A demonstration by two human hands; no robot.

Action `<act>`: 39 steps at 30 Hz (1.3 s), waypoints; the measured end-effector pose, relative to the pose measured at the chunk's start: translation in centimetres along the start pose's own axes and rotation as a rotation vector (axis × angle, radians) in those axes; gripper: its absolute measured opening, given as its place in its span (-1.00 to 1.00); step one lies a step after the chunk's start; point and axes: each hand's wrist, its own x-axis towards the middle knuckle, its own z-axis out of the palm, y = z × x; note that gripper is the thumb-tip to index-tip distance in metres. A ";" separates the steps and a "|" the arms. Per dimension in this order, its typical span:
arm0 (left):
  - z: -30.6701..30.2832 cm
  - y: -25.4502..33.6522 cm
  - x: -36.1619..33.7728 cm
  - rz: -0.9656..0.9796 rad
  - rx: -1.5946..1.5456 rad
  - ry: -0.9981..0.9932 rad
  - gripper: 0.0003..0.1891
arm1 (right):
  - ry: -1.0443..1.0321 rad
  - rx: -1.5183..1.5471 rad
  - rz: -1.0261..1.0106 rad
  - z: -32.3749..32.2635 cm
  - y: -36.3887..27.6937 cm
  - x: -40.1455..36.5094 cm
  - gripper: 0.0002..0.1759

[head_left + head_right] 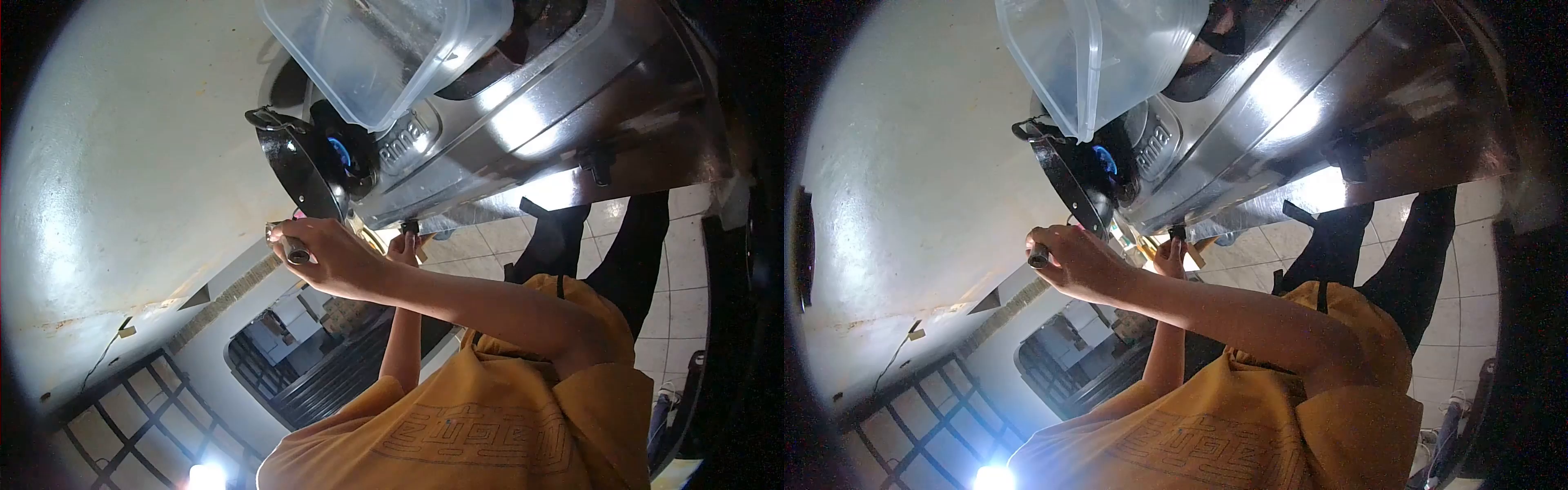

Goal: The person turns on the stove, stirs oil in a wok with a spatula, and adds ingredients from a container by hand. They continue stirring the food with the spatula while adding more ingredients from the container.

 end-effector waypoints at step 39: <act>0.5 -1.1 0.2 0.139 0.051 0.022 -0.73 | 0.036 -0.005 -0.032 -0.4 0.1 -0.1 -0.87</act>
